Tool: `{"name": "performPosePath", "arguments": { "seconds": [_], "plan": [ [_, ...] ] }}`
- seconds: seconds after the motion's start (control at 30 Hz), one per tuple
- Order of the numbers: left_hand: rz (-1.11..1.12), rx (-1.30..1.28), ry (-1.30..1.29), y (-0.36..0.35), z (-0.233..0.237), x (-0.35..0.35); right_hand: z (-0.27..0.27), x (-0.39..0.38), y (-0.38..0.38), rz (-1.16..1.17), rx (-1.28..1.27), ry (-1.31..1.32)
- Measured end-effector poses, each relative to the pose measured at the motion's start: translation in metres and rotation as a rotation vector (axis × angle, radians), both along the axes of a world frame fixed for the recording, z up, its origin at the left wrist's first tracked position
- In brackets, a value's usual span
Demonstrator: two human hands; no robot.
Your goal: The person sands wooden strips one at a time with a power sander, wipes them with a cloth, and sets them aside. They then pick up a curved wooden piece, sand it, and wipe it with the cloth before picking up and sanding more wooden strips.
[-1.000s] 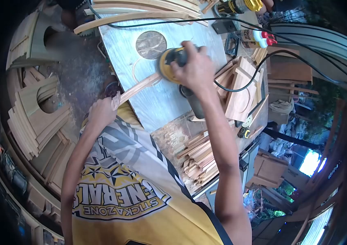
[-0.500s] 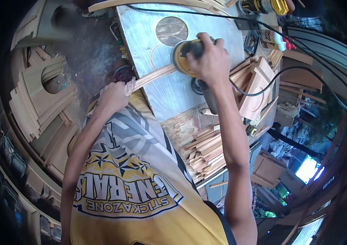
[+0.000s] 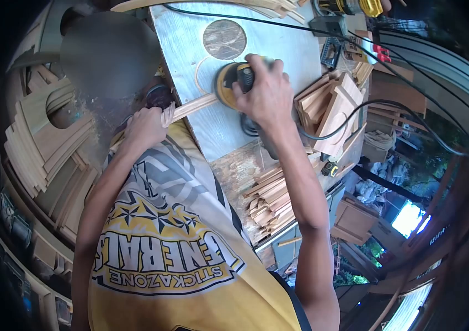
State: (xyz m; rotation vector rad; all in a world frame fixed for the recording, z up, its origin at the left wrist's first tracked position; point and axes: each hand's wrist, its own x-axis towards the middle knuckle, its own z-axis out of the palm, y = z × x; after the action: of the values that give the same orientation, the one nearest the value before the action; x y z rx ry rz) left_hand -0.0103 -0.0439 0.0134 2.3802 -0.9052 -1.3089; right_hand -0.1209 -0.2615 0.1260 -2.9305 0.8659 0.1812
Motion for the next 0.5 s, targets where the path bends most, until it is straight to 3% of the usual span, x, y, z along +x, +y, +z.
{"name": "performPosePath", "arguments": {
  "seconds": [0.1,0.27,0.37,0.5],
  "plan": [
    [-0.027,-0.009,0.000,-0.006,-0.004,0.003,0.000,0.004,-0.001,-0.041,0.026,0.003],
    [-0.050,-0.032,-0.016,-0.008,-0.007,-0.001,0.005,0.007,0.074,0.121,0.117,0.003],
    [-0.045,-0.022,-0.033,0.007,0.010,0.000,-0.001,-0.004,0.053,0.066,0.094,-0.088],
    [-0.043,-0.006,-0.083,0.031,0.010,0.001,-0.003,-0.015,-0.012,-0.155,-0.012,0.017]
  ]
}}
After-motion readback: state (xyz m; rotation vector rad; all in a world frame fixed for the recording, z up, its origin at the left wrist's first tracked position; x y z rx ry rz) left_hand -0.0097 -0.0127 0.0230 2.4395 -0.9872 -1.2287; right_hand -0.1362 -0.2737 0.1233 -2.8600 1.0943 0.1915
